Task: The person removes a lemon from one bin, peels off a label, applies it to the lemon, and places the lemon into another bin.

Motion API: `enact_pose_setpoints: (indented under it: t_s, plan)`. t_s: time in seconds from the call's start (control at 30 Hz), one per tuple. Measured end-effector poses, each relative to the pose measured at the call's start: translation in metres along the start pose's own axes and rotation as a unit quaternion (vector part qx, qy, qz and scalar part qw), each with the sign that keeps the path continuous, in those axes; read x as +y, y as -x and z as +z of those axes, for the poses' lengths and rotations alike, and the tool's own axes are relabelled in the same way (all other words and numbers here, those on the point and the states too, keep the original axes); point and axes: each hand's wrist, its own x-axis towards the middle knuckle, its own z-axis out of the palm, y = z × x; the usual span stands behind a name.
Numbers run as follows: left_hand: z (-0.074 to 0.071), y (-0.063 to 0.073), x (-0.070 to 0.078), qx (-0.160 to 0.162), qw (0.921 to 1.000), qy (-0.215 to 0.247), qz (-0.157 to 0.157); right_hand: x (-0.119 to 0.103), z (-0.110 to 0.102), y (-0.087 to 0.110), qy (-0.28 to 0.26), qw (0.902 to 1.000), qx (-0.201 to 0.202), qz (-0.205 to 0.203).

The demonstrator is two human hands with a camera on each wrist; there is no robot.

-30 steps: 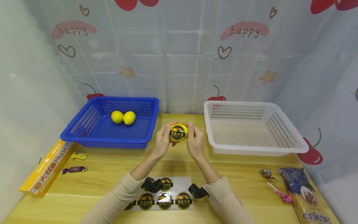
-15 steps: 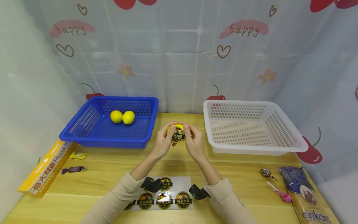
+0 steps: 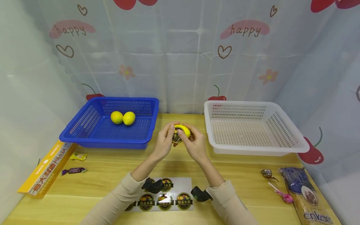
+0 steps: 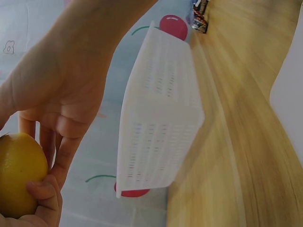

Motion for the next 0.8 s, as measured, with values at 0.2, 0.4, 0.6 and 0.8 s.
enact_pose_setpoints:
  t_s: [0.2, 0.4, 0.6, 0.8]
  plan:
    - [0.000, 0.001, 0.002, 0.005, 0.9999, 0.004, 0.011, 0.002, -0.001, 0.000, -0.009, 0.9996, 0.008, -0.027]
    - [0.000, 0.000, -0.009, 0.010, 0.9998, 0.010, 0.011, 0.000, -0.001, 0.001, -0.001, 0.9991, 0.008, -0.041]
    - [0.000, -0.005, -0.033, 0.017, 0.9998, 0.013, -0.005, -0.001, -0.002, 0.001, 0.053, 0.9971, 0.018, -0.051]
    - [-0.002, -0.008, -0.033, 0.012, 0.9994, 0.023, -0.025, -0.001, -0.005, 0.000, 0.017, 0.9991, -0.001, -0.039]
